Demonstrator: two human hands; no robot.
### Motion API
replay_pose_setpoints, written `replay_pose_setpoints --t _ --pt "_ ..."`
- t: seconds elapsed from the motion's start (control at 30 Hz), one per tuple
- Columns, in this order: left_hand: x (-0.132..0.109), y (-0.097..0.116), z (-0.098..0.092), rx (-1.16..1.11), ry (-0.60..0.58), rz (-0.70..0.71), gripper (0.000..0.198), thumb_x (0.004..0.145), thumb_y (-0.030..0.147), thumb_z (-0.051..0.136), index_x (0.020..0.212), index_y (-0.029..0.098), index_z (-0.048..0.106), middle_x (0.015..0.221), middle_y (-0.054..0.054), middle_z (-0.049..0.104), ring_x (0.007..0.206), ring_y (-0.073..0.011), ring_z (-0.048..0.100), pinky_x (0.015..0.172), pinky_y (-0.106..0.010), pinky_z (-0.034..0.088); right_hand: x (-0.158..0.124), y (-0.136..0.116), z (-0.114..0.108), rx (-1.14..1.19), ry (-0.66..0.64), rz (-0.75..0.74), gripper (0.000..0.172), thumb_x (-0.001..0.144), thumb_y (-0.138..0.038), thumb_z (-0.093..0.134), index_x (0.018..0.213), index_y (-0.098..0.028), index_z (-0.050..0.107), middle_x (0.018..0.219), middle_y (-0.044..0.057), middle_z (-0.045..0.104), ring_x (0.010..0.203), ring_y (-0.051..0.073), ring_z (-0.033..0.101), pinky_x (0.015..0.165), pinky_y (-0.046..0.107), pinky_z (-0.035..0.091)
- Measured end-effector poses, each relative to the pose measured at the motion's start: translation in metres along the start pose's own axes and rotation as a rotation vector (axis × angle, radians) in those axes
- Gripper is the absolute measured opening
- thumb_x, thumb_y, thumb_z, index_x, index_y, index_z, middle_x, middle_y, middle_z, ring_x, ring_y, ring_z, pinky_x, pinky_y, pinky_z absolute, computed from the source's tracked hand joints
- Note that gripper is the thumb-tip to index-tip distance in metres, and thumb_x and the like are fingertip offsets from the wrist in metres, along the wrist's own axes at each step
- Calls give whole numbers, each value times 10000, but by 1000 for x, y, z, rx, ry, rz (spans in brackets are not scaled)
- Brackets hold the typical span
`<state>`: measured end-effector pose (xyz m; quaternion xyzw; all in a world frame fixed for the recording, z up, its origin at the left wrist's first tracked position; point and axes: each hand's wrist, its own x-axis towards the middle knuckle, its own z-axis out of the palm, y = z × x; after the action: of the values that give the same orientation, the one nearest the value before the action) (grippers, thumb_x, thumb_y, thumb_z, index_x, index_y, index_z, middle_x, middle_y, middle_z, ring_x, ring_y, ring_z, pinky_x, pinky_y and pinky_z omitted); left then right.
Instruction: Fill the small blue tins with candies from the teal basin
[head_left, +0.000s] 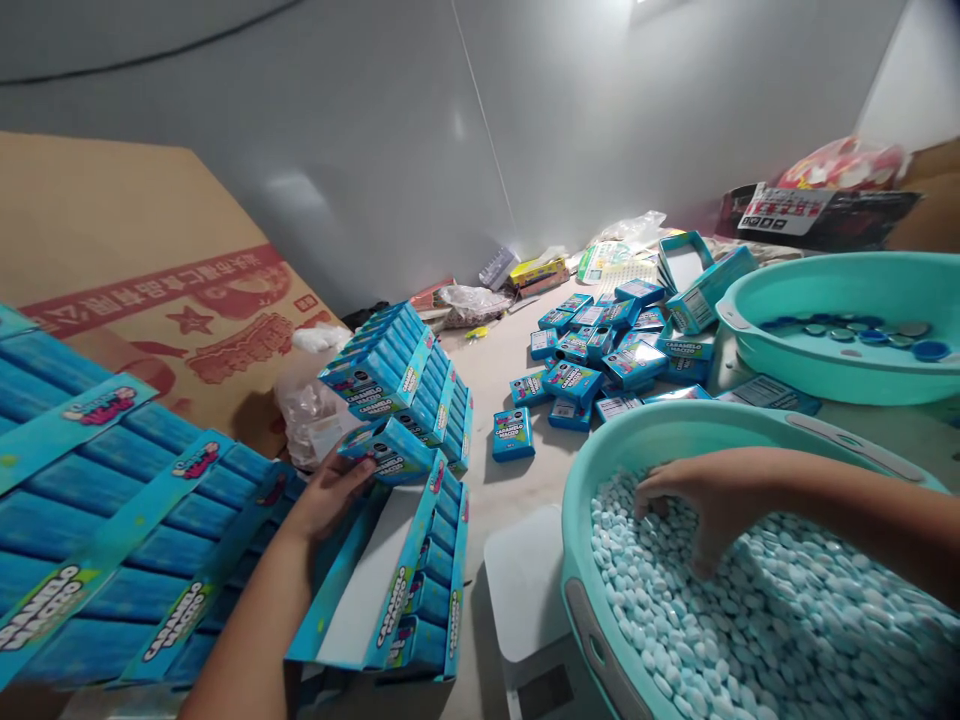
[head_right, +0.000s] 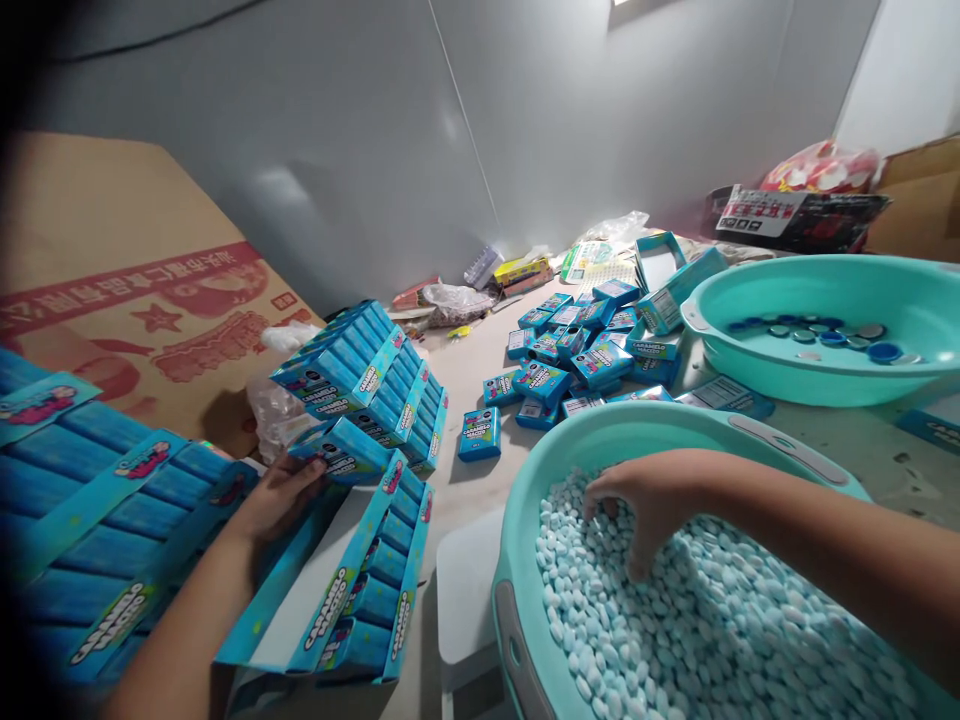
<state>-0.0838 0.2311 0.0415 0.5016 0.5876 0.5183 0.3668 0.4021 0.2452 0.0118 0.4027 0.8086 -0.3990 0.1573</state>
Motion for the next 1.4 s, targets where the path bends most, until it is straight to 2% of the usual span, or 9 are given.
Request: replay_pose_setpoints --t 0.17,0.37,0.63,0.83,0.93,1.03,1.1,1.27,1.4 --pt "-2 -2 1 12 11 18 782 526 526 926 1195 220 661 1017 -99 754 988 -282 713 825 -345 614 0 2 0 -14 -14 -8 831 492 -423 860 1286 -308 643 1173 22 645 1058 311 606 884 385 442" --pt "-3 -9 4 -16 51 48 615 509 528 929 966 183 705 859 -81 744 855 -255 712 788 -350 614 0 0 -2 -16 -22 -1 827 499 -428 866 1286 -302 643 1170 22 647 1058 315 608 872 391 451" --pt "-14 -7 2 -87 206 184 652 576 411 922 1148 229 668 1103 -54 726 1076 -227 673 992 -341 545 -1 0 -1 -23 -13 -10 826 522 -462 867 1294 -275 640 1191 41 648 1070 318 606 908 403 451" --pt "-33 8 -11 -93 307 283 622 569 380 935 1117 272 661 1039 8 716 961 -176 676 920 -294 568 -3 0 -1 -12 -19 0 818 550 -471 860 1314 -292 631 1197 41 650 1067 319 611 903 404 450" --pt "-45 19 -15 -75 342 335 620 577 379 935 1124 302 655 1041 39 716 1027 -214 667 949 -351 572 -4 1 -1 -4 -29 -23 827 550 -495 857 1317 -286 629 1209 49 645 1072 332 605 902 410 449" --pt "-52 28 -18 -58 395 408 599 618 421 903 1148 310 646 1173 33 702 1232 -301 593 1037 -455 538 -4 1 -1 -12 -22 -22 822 561 -470 853 1327 -284 620 1223 53 641 1078 334 604 891 406 451" --pt "-53 31 -20 -47 426 429 570 645 439 881 1146 302 648 1217 17 693 1275 -322 568 1045 -486 534 -4 2 0 -26 -15 -19 817 564 -454 854 1329 -288 617 1225 51 645 1079 330 607 886 402 450" --pt "-46 24 -21 -24 462 366 498 643 442 874 1053 260 658 1089 -28 729 1114 -309 662 948 -493 587 -2 1 0 -34 -9 -33 807 564 -445 857 1319 -281 625 1204 51 653 1072 324 608 870 394 446" --pt "-35 13 -7 -15 477 291 479 640 516 836 941 213 619 947 -42 723 961 -280 701 863 -458 609 -2 1 1 -22 -12 -35 818 555 -450 858 1320 -273 626 1189 51 655 1065 321 616 878 390 450"
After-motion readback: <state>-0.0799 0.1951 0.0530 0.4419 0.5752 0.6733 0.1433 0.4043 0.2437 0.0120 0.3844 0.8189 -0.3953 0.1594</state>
